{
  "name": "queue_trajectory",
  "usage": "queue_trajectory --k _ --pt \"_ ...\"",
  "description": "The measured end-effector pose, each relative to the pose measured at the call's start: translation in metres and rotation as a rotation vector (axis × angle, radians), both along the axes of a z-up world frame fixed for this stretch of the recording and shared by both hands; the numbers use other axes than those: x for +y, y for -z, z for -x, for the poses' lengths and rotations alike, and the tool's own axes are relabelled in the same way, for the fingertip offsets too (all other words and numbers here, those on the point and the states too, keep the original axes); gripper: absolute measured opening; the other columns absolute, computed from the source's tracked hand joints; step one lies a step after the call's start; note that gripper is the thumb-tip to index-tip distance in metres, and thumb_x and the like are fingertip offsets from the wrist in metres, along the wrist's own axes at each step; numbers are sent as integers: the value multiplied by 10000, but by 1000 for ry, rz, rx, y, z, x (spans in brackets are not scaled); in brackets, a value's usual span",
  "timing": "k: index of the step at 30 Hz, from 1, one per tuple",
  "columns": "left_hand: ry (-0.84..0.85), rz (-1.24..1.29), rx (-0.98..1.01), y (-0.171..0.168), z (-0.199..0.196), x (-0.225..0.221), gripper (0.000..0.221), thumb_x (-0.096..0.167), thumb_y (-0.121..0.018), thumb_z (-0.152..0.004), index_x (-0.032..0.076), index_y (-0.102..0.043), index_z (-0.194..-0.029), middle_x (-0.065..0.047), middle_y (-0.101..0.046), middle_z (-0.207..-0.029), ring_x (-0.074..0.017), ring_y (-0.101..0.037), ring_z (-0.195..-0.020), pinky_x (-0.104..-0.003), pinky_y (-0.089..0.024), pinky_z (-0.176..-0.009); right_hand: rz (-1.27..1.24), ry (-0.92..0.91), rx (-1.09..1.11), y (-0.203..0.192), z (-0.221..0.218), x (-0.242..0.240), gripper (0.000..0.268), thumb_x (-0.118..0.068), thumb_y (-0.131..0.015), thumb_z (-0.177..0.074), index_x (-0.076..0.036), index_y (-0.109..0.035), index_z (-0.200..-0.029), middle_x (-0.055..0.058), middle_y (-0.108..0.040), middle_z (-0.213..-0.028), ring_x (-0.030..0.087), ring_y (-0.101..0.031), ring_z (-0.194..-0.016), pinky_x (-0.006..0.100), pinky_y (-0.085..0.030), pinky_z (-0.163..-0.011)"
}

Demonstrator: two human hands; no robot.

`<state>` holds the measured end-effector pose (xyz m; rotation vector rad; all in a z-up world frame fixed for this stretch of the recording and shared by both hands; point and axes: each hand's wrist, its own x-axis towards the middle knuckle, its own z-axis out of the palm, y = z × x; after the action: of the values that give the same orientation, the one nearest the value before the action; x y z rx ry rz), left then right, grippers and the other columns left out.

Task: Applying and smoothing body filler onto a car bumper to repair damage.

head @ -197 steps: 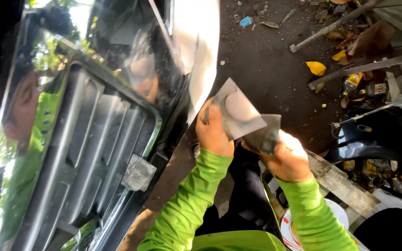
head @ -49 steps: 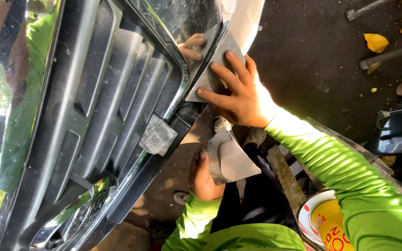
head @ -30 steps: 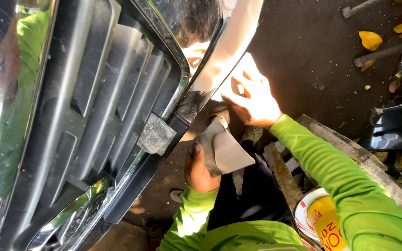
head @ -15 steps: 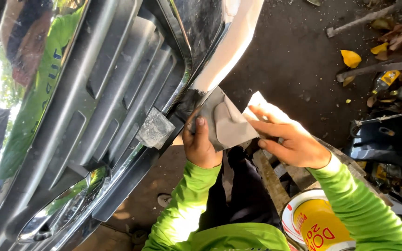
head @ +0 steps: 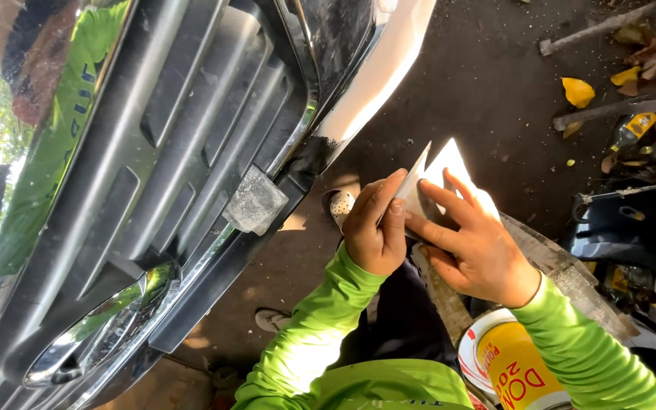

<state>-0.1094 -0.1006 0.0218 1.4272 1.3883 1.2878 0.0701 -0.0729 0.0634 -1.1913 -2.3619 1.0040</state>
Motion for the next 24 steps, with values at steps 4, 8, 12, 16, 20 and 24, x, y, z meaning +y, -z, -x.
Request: queue_trajectory --k 4,8,12,16,20,24 --pt "12 -91 40 -5 13 -3 290 87 -506 -1141 -2 -556 -1412 -150 -667 -1248 -267 -707 -1040 -318 -587 -882 52 0 58 28 -10 -3 553 -79 -745 -714 -151 -710 -1261 241 -486 -1488 490 -443 -1386 508 -418 -1103" --pt "-287 -228 -18 -13 27 -20 307 259 -503 -1130 7 -595 -1279 -175 -695 -1186 -273 -723 -992 -352 -603 -844 703 81 700 82 -26 -13 602 -145 -716 -861 14 -580 -1424 258 -517 -1535 434 -496 -1423 514 -415 -1185" --pt "-550 -216 -278 -3 43 -50 415 364 -565 -1120 -7 -557 -1305 -204 -671 -1199 -264 -694 -991 -400 -609 -833 1293 240 1502 75 -1 4 783 -257 -770 -911 71 -416 -1528 278 -553 -1477 434 -558 -1326 602 -476 -1087" --pt "-564 -70 -550 -2 59 -80 457 344 -575 -1093 -21 -504 -1359 -217 -631 -1285 -284 -668 -1074 -449 -591 -922 1191 309 1431 86 9 13 755 -241 -765 -922 85 -471 -1535 256 -524 -1538 403 -491 -1424 547 -451 -1163" --pt "-542 298 -445 27 63 -125 455 348 -504 -1099 -30 -539 -1350 -178 -631 -1294 -249 -642 -1142 -406 -530 -1005 217 71 527 100 43 30 504 -92 -689 -929 -103 -601 -1426 266 -353 -1645 500 -237 -1581 482 -397 -1200" --pt "-531 440 -415 31 59 -134 455 333 -495 -1085 -27 -564 -1355 -123 -631 -1289 -206 -604 -1154 -358 -473 -1035 -372 16 160 122 79 36 485 -143 -820 -877 -290 -713 -1327 194 -452 -1544 529 -302 -1485 687 -265 -1139"
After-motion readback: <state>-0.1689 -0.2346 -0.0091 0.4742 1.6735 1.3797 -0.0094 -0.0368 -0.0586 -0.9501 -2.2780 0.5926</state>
